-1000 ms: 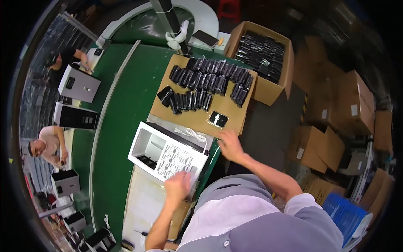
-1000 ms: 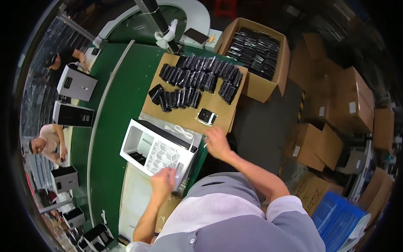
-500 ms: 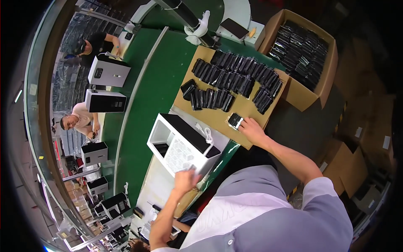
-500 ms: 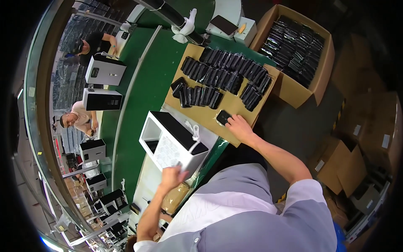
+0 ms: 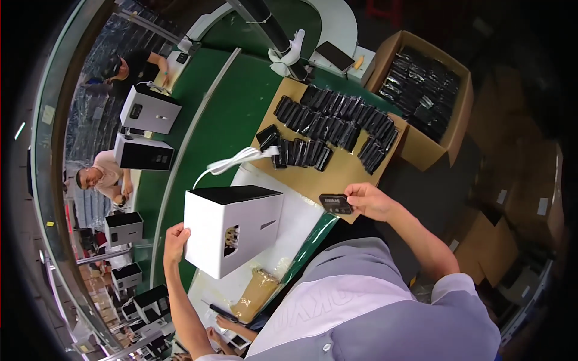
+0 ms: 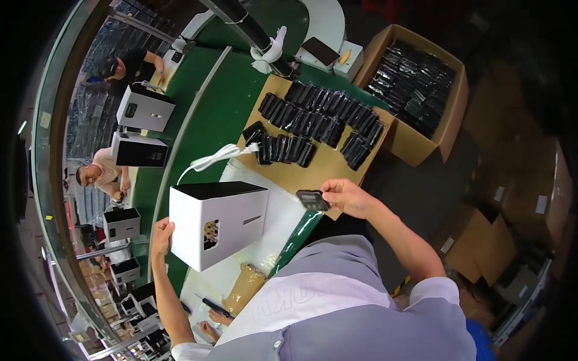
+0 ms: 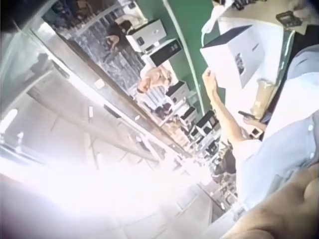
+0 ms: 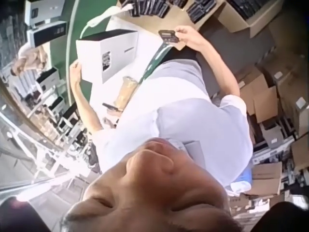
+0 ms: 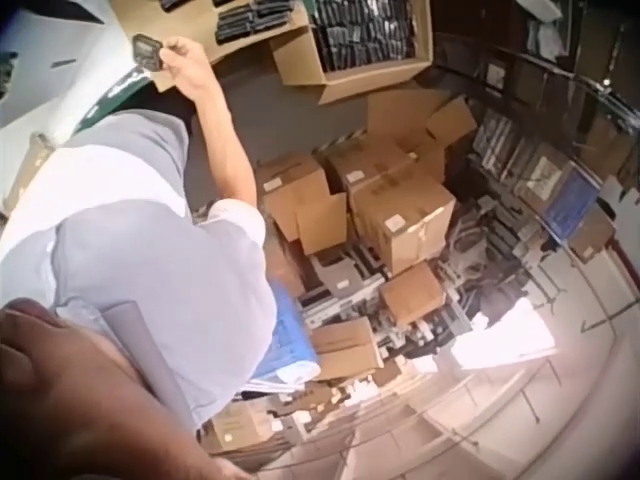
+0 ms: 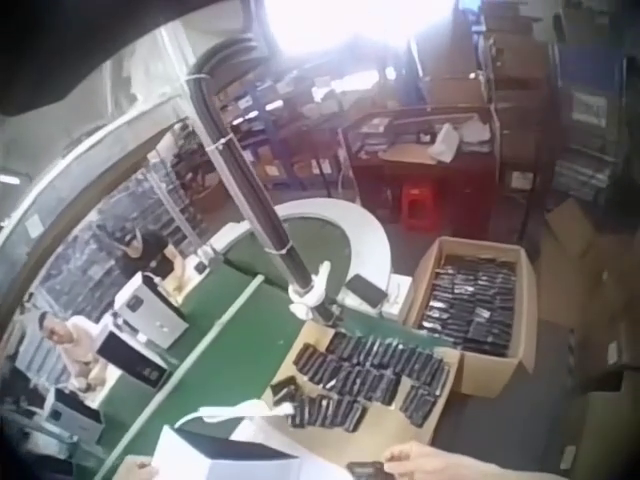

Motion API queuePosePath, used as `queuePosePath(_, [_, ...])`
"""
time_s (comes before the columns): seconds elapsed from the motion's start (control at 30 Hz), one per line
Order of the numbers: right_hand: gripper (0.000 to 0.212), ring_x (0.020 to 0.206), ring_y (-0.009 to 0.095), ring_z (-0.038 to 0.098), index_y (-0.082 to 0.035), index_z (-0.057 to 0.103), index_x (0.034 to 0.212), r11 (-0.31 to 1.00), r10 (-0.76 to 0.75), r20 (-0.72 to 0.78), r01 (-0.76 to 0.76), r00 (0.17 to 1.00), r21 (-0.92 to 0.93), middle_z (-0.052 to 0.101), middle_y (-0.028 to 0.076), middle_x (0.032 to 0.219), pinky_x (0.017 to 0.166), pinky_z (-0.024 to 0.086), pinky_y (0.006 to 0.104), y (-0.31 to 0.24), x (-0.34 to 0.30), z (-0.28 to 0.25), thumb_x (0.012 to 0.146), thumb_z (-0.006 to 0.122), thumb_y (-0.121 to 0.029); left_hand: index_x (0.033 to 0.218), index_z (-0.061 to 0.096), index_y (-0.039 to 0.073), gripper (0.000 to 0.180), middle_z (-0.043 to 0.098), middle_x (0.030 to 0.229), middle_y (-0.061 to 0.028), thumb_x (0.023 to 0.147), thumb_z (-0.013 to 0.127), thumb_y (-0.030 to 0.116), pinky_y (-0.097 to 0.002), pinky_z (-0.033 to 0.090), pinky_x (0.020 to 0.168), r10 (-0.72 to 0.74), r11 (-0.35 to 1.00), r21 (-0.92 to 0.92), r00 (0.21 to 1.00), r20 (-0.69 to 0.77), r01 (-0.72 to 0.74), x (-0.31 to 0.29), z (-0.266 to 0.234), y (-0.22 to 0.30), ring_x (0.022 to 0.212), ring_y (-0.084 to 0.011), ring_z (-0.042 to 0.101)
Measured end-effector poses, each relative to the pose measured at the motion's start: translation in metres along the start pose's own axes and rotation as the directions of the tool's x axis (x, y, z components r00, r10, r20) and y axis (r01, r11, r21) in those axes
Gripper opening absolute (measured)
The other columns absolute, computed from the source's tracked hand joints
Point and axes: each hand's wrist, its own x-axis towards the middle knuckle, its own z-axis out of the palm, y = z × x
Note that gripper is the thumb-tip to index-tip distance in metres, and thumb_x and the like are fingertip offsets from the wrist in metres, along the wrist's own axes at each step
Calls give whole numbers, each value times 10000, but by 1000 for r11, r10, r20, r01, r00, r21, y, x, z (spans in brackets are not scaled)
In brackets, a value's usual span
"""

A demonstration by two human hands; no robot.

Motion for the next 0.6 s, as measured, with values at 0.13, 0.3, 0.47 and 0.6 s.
queuePosePath(0.13, [167, 737, 104, 598, -64, 605, 1079, 960, -26, 95, -2, 995, 280, 657, 24, 934, 657, 484, 255, 7, -11, 32, 958, 684, -149, 1000, 688, -21, 317, 639, 943, 3, 886, 761, 266, -257, 467, 733, 130, 987, 86, 990, 54, -134, 5, 1, 15, 818, -92, 576])
queuePosePath(0.3, [219, 693, 98, 581, -65, 609, 1076, 891, -54, 158, -24, 986, 454, 662, 43, 936, 665, 495, 253, 15, -2, 75, 930, 721, -184, 1027, 674, 1, 171, 668, 1028, -64, 861, 702, 27, -282, 492, 785, 701, 666, 635, 618, -355, -391, -43, 93, 71, 877, -128, 608])
queuePosePath(0.47, [207, 636, 84, 499, -72, 589, 1110, 872, -74, 272, -70, 960, 485, 605, 6, 839, 562, 381, 259, 13, 8, 116, 985, 654, -223, 1184, 643, -39, 266, 711, 973, -86, 922, 663, 6, -222, 489, 728, 235, 831, -509, 971, -43, -224, -71, 236, 89, 791, -100, 625])
queuePosePath(0.6, [268, 739, 110, 546, -31, 573, 1205, 962, 56, 42, -65, 998, 265, 631, 46, 1006, 652, 424, 259, -5, 9, 152, 1025, 581, -229, 1205, 633, -64, 265, 706, 897, -47, 967, 671, 47, -173, 459, 704, 210, 747, -617, 969, -134, -247, -68, 256, 89, 787, -40, 602])
